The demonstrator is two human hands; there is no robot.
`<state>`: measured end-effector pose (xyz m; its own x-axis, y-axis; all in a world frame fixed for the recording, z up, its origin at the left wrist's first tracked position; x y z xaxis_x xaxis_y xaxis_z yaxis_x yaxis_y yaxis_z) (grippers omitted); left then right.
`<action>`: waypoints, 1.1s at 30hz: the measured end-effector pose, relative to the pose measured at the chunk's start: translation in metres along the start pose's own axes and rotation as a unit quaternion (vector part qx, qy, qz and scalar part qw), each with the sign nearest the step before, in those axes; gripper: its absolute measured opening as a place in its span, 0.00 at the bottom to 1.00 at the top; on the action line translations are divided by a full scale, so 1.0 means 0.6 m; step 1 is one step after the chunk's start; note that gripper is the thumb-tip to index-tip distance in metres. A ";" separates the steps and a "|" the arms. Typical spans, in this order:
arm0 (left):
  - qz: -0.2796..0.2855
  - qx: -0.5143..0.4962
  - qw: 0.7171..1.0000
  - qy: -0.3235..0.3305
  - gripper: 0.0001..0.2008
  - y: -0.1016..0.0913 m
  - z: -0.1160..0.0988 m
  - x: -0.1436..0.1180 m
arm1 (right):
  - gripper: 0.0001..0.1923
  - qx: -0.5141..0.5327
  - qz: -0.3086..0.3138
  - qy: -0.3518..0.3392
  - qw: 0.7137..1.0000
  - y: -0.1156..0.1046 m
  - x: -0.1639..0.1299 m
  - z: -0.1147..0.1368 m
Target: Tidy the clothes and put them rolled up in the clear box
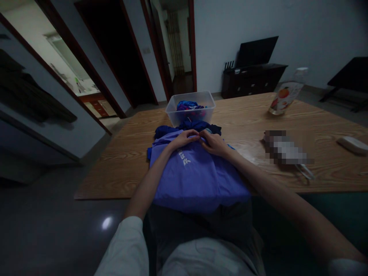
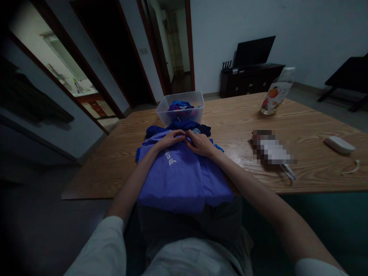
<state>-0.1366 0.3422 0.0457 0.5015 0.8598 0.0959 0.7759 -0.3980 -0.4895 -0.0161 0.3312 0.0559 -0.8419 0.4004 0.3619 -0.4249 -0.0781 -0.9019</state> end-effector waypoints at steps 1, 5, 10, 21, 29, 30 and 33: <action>0.001 0.003 1.000 0.000 0.24 0.000 0.000 0.000 | 0.14 0.000 0.002 -0.001 1.000 0.002 0.000 0.000; 0.001 0.010 1.000 0.001 0.23 -0.001 0.001 -0.002 | 0.15 -0.004 -0.001 0.011 1.000 0.006 -0.001 -0.004; 0.001 0.018 1.000 0.000 0.23 -0.001 0.001 -0.002 | 0.15 -0.001 0.004 0.012 1.000 0.008 -0.001 -0.002; -0.001 0.036 0.999 -0.009 0.25 -0.003 0.007 -0.003 | 0.19 0.004 0.004 -0.002 1.000 0.007 0.000 0.011; 0.005 0.030 1.000 -0.001 0.23 -0.001 0.004 -0.002 | 0.19 0.044 0.012 0.005 0.999 0.014 0.002 -0.004; 0.005 0.029 1.000 0.001 0.22 0.000 0.003 -0.002 | 0.19 0.051 0.007 0.008 0.999 0.014 0.002 -0.007; -0.025 0.023 0.999 0.013 0.21 -0.004 -0.001 -0.002 | 0.19 0.071 -0.014 0.021 0.997 0.010 0.002 -0.012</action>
Point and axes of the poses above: each hand's wrist, its own x-axis towards the middle knuckle, its own y-axis out of the palm, z = x × y, the point moved 10 cm from there along x, towards the middle knuckle, and after that the axes turned 13 degrees about z, right-handed, at the moved point
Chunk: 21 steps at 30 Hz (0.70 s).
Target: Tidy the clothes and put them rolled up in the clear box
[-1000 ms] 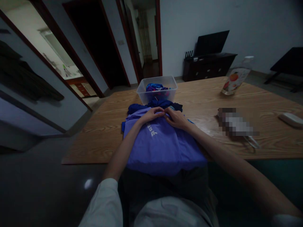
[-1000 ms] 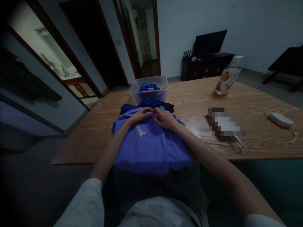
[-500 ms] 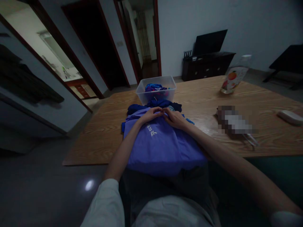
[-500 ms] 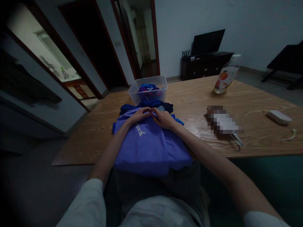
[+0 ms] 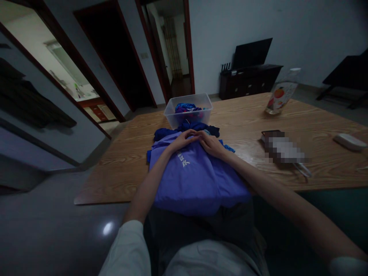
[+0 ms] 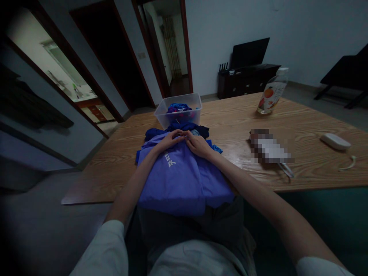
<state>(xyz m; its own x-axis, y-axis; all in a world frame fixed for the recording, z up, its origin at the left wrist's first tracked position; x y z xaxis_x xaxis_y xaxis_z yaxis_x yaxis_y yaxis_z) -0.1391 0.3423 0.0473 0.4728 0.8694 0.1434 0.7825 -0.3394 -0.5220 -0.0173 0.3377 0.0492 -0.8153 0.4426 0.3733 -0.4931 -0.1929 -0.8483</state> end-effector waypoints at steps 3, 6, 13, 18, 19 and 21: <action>-0.048 -0.023 0.999 0.002 0.20 -0.009 0.003 0.000 | 0.19 -0.002 0.001 0.020 1.000 0.003 0.003 -0.002; -0.068 -0.027 0.997 0.000 0.20 -0.011 0.003 0.000 | 0.19 -0.034 0.005 0.057 0.998 0.006 0.005 -0.012; -0.042 0.004 0.999 0.030 0.18 0.003 -0.023 0.000 | 0.18 -0.139 0.048 0.122 0.982 0.010 0.005 -0.029; -0.038 0.029 0.998 0.037 0.18 0.004 -0.023 -0.001 | 0.17 -0.156 0.056 0.130 0.978 0.010 0.005 -0.024; -0.037 0.035 0.998 0.040 0.18 0.004 -0.023 -0.001 | 0.17 -0.155 0.056 0.131 0.978 0.010 0.005 -0.024; -0.037 0.054 0.997 0.044 0.17 0.005 -0.022 -0.001 | 0.18 -0.150 0.060 0.133 0.978 0.011 0.005 -0.025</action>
Point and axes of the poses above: each hand's wrist, its own x-axis towards the middle knuckle, its own y-axis out of the palm, z = x × y, the point moved 10 cm from there along x, towards the middle knuckle, and after that the axes turned 13 degrees about z, right-handed, at the moved point
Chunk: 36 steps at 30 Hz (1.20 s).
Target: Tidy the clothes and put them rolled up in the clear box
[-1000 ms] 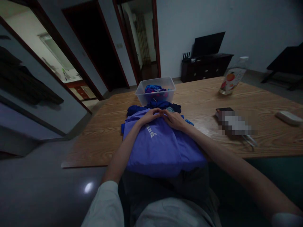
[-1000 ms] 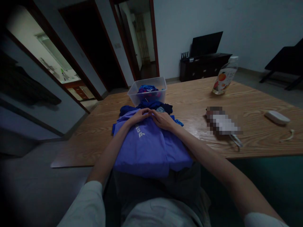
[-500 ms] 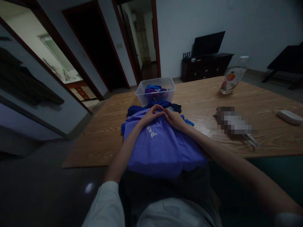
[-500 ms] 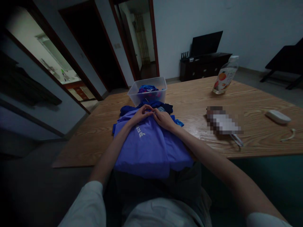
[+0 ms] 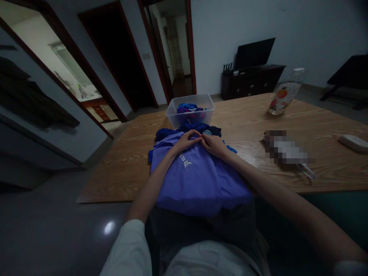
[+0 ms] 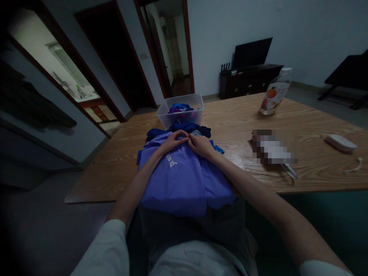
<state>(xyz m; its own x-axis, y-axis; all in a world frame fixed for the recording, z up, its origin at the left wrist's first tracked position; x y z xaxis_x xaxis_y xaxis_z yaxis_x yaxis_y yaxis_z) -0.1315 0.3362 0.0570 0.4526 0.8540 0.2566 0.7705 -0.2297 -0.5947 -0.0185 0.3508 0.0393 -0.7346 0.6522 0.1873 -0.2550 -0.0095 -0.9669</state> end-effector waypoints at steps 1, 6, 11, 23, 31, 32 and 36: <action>-0.002 0.012 1.000 0.003 0.17 0.000 -0.001 0.000 | 0.18 0.002 0.003 -0.001 1.000 0.001 0.001 -0.001; -0.015 0.060 0.998 0.019 0.15 0.004 -0.011 0.001 | 0.19 0.001 0.008 0.001 1.000 0.008 0.003 -0.007; -0.023 0.131 0.991 0.018 0.15 0.011 -0.026 -0.002 | 0.21 0.005 0.011 0.004 1.000 0.008 0.003 -0.007; -0.009 0.327 0.945 -0.008 0.19 0.028 -0.060 -0.012 | 0.25 0.011 0.020 -0.002 1.000 0.006 0.001 0.001; -0.008 0.374 0.927 -0.001 0.19 0.033 -0.066 -0.013 | 0.21 0.009 0.018 0.004 1.000 0.016 0.004 -0.006; -0.008 0.370 0.929 -0.001 0.19 0.033 -0.066 -0.013 | 0.20 0.008 0.020 0.004 1.000 0.017 0.004 -0.007; -0.006 0.362 0.932 0.001 0.19 0.034 -0.071 -0.015 | 0.19 0.005 0.019 0.003 1.000 0.018 0.005 -0.007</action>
Point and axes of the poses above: each hand's wrist, its own x-axis towards the middle knuckle, its own y-axis out of the palm, z = x × y, the point moved 10 cm from there along x, towards the middle knuckle, and after that the axes turned 13 degrees about z, right-handed, at the moved point
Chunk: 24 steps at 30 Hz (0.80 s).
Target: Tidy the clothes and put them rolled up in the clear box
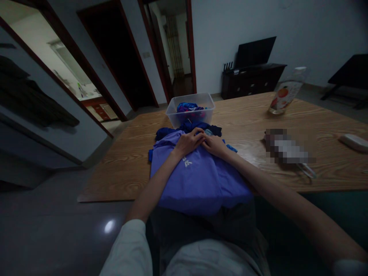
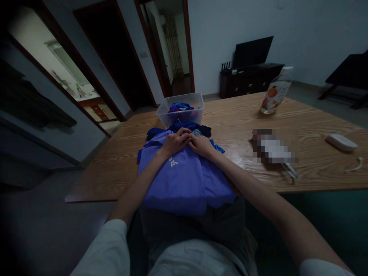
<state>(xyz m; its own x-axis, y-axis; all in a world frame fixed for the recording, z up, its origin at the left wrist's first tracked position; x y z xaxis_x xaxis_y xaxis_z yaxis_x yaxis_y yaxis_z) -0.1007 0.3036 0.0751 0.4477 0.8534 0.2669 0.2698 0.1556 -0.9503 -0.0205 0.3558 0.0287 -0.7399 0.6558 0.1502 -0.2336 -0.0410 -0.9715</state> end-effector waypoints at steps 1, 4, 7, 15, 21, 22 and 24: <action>-0.002 0.001 1.000 0.003 0.19 -0.001 -0.002 0.000 | 0.19 0.000 -0.002 -0.001 1.000 -0.001 0.000 0.000; -0.017 -0.005 1.000 0.024 0.17 -0.008 -0.012 0.001 | 0.20 -0.001 -0.007 -0.004 1.000 -0.003 -0.001 0.001; -0.036 -0.014 0.998 0.048 0.14 -0.017 -0.022 0.002 | 0.22 -0.003 -0.003 -0.005 1.000 -0.002 -0.001 0.001; -0.090 -0.038 0.994 0.054 0.10 -0.029 -0.012 -0.004 | 0.23 -0.010 0.013 0.009 1.000 -0.004 -0.003 0.004; -0.121 -0.063 0.989 0.062 0.07 -0.031 -0.002 -0.007 | 0.26 -0.016 0.029 0.011 0.999 -0.005 -0.004 0.009; -0.121 -0.069 0.988 0.062 0.06 -0.031 -0.001 -0.007 | 0.26 -0.017 0.030 0.013 0.999 -0.005 -0.004 0.009; -0.120 -0.081 0.988 0.060 0.06 -0.030 0.002 -0.006 | 0.27 -0.015 0.029 0.014 0.999 -0.005 -0.004 0.009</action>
<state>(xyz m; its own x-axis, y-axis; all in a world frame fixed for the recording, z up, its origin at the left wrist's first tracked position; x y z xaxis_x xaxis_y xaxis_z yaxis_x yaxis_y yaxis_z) -0.1082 0.2984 0.0909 0.4497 0.7347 0.5080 0.5095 0.2562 -0.8215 -0.0215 0.3506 0.0322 -0.7338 0.6736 0.0883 -0.1706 -0.0569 -0.9837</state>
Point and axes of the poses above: each hand's wrist, its own x-axis towards the middle knuckle, its own y-axis out of the palm, z = x × y, the point moved 10 cm from there along x, towards the middle knuckle, and after that the axes turned 13 degrees about z, right-handed, at the moved point
